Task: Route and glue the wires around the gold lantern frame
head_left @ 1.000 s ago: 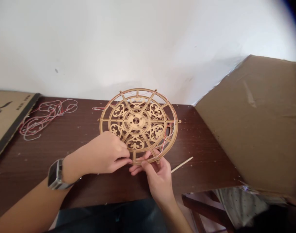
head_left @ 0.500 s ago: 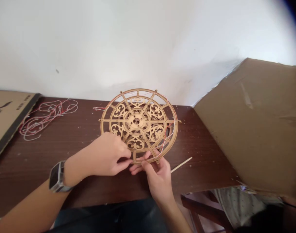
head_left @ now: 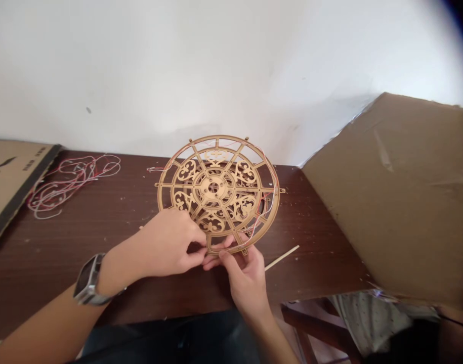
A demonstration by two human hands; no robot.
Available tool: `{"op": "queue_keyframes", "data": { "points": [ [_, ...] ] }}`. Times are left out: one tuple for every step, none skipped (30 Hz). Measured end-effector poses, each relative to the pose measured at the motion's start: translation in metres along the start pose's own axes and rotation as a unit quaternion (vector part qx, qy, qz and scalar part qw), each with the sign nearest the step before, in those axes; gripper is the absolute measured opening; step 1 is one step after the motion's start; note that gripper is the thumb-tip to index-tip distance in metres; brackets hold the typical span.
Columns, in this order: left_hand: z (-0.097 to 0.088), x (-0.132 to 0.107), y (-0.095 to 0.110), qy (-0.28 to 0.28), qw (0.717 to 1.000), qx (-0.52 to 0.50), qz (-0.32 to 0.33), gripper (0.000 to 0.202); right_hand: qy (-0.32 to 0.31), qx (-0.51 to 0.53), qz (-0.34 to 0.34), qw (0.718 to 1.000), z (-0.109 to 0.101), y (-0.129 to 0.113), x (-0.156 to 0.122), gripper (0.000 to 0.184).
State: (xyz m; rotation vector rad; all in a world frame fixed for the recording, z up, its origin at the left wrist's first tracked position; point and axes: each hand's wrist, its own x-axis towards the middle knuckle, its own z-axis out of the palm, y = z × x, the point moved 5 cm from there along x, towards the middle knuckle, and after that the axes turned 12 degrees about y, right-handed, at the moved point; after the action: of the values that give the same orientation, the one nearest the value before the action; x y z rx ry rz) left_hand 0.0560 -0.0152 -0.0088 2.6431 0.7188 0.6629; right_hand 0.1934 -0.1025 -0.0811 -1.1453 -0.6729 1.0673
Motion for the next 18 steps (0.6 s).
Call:
{"op": "queue_keyframes", "data": {
  "points": [
    [0.0006, 0.0003, -0.0001, -0.002, 1.0, -0.002, -0.013, 0.022, 0.0, -0.002, 0.001, 1.0, -0.0002, -0.0001, 0.0, 0.036],
    [0.0008, 0.0004, -0.0002, -0.002, 1.0, -0.005, -0.021, 0.022, 0.002, -0.003, 0.001, 1.0, -0.0007, -0.0001, 0.0001, 0.036],
    [0.0009, 0.0004, -0.0002, -0.001, 1.0, -0.008, -0.024, 0.022, 0.005, -0.003, 0.001, 1.0, -0.0013, 0.0001, 0.0002, 0.036],
    [0.0007, 0.0002, -0.0002, 0.001, 1.0, -0.012, -0.021, 0.021, 0.009, -0.003, 0.001, 1.0, -0.002, 0.0004, 0.0004, 0.037],
    [0.0002, -0.0002, -0.0002, 0.006, 1.0, -0.015, -0.012, 0.02, 0.012, -0.001, 0.001, 1.0, -0.0026, 0.0009, 0.0006, 0.038],
    [-0.0004, -0.0009, -0.0003, 0.01, 1.0, -0.018, 0.0, 0.019, 0.014, 0.003, 0.003, 1.0, -0.0029, 0.0015, 0.0009, 0.039],
    [-0.001, -0.0016, -0.0006, 0.014, 1.0, -0.021, 0.013, 0.019, 0.015, 0.007, 0.005, 1.0, -0.0031, 0.0022, 0.0011, 0.04],
    [-0.0014, -0.0024, -0.0012, 0.018, 0.999, -0.024, 0.025, 0.02, 0.016, 0.013, 0.008, 1.0, -0.0031, 0.0029, 0.0013, 0.041],
    [-0.0017, -0.0032, -0.0021, 0.02, 0.999, -0.027, 0.035, 0.021, 0.017, 0.018, 0.011, 1.0, -0.0031, 0.0035, 0.0015, 0.041],
    [-0.0019, -0.0038, -0.0032, 0.02, 0.998, -0.03, 0.041, 0.022, 0.019, 0.022, 0.013, 0.999, -0.0032, 0.0041, 0.0017, 0.042],
    [-0.0021, -0.0043, -0.0043, 0.02, 0.998, -0.031, 0.046, 0.023, 0.021, 0.026, 0.014, 0.999, -0.0034, 0.0046, 0.0018, 0.042],
    [-0.0023, -0.0046, -0.0053, 0.02, 0.998, -0.033, 0.05, 0.023, 0.024, 0.03, 0.015, 0.999, -0.0037, 0.0049, 0.0019, 0.042],
    [-0.0026, -0.0049, -0.006, 0.021, 0.998, -0.035, 0.055, 0.024, 0.025, 0.033, 0.016, 0.999, -0.0038, 0.0051, 0.0018, 0.041],
    [-0.0032, -0.005, -0.0065, 0.023, 0.997, -0.037, 0.061, 0.024, 0.023, 0.036, 0.016, 0.999, -0.0037, 0.0052, 0.0017, 0.041],
    [-0.0037, -0.005, -0.0071, 0.025, 0.997, -0.04, 0.064, 0.024, 0.021, 0.038, 0.017, 0.999, -0.0036, 0.0052, 0.0015, 0.041],
    [-0.0041, -0.005, -0.0078, 0.025, 0.997, -0.042, 0.067, 0.024, 0.02, 0.04, 0.017, 0.999, -0.0036, 0.0052, 0.0013, 0.041],
    [-0.0043, -0.005, -0.0086, 0.025, 0.996, -0.045, 0.066, 0.024, 0.019, 0.039, 0.018, 0.999, -0.0037, 0.0053, 0.0011, 0.04],
    [-0.0043, -0.005, -0.0096, 0.022, 0.997, -0.048, 0.064, 0.023, 0.02, 0.039, 0.019, 0.999, -0.0039, 0.0053, 0.001, 0.04]
  ]
}}
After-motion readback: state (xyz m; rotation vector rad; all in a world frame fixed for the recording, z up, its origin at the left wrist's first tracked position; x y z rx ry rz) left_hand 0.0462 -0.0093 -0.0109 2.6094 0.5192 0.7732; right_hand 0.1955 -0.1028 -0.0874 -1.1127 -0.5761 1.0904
